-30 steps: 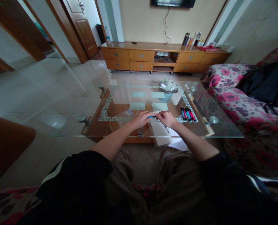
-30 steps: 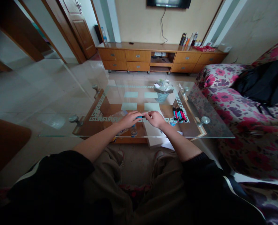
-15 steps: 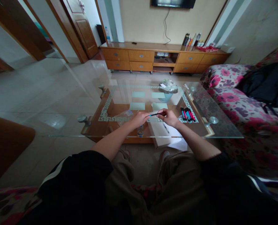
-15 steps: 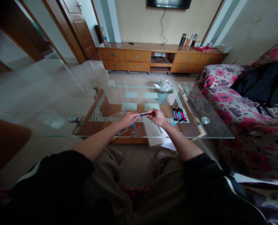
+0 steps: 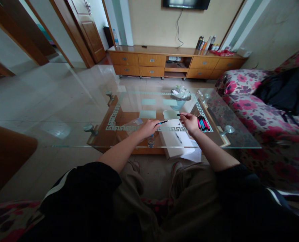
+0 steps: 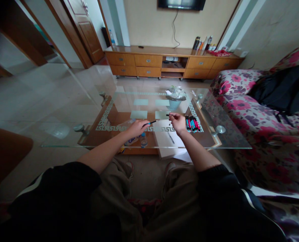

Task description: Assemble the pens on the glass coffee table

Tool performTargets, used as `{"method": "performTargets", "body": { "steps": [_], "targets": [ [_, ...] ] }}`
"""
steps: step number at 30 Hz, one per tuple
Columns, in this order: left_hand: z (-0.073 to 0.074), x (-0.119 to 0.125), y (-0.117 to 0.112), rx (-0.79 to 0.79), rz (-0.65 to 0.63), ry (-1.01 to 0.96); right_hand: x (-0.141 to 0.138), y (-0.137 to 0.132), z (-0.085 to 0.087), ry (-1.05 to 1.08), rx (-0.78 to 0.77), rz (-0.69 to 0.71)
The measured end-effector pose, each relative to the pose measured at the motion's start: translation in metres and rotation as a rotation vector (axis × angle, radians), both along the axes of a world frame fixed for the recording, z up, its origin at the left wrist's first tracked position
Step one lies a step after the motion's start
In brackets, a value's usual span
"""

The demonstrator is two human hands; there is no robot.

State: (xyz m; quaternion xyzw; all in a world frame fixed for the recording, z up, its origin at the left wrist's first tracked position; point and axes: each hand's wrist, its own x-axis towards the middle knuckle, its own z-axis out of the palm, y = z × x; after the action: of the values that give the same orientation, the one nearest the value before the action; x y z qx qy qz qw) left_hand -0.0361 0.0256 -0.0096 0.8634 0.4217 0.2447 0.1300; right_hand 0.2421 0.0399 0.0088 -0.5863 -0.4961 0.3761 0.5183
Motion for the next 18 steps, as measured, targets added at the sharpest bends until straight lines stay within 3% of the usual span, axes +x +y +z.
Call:
{"method": "performTargets", "body": {
  "steps": [4,8,18],
  "targets": [
    [0.001,-0.001,0.0,-0.008,-0.015,-0.014,0.024,0.002,-0.004,-0.432,0.076,-0.084],
    [-0.001,-0.002,0.0,-0.003,-0.014,-0.014,0.035,0.0,-0.009,-0.759,0.079,-0.024],
    [0.003,0.0,-0.002,-0.033,-0.026,-0.003,0.032,-0.006,-0.009,-0.971,-0.081,0.068]
  ]
}}
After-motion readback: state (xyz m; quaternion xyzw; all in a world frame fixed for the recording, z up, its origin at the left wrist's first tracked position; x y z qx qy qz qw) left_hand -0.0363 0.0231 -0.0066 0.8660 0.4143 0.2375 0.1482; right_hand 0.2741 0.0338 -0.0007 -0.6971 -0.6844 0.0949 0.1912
